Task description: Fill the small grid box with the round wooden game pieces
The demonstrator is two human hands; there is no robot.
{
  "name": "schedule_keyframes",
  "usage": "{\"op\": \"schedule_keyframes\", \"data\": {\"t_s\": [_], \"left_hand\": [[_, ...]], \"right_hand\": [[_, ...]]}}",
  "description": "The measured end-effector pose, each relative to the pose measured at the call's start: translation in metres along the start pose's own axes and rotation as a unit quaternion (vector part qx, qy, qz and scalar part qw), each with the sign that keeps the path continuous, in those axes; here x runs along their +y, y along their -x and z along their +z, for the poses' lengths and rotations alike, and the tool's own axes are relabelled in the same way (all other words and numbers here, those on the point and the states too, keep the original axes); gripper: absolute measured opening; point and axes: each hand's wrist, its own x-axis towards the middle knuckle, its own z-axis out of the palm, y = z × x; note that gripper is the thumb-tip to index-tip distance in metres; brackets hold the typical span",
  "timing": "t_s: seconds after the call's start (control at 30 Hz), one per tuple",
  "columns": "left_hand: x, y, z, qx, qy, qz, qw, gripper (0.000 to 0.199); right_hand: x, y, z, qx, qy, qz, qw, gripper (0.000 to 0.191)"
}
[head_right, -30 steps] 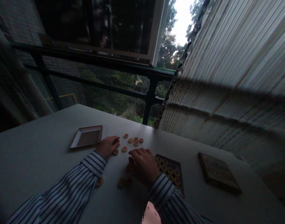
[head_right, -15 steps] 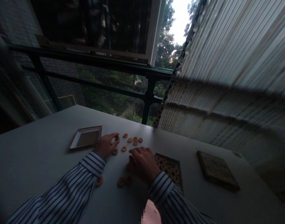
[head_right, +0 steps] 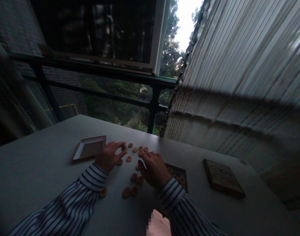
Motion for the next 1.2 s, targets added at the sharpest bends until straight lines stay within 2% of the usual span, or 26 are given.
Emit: {"op": "schedule_keyframes", "data": {"t_s": [0.3, 0.5, 0.9, 1.2], "left_hand": [[0.020, -0.003, -0.009, 0.021, 0.019, 0.018, 0.999, 0.029], [0.036, -0.002, -0.014, -0.012, 0.056, 0.009, 0.998, 0.034], [0.072, -0.005, -0.015, -0.033, 0.108, 0.044, 0.993, 0.036], [0.093, -0.014, -0.012, -0.046, 0.124, 0.037, 0.991, 0.034]], "right_hand": [[0.001, 0.007, -0.019, 0.023, 0.008, 0.020, 0.999, 0.020], [0.004, 0.017, -0.032, 0.028, -0.001, 0.038, 0.999, 0.020], [0.014, 0.042, -0.049, 0.041, -0.012, 0.052, 0.998, 0.022], [0.025, 0.050, -0.049, 0.043, -0.005, 0.058, 0.997, 0.020]]}}
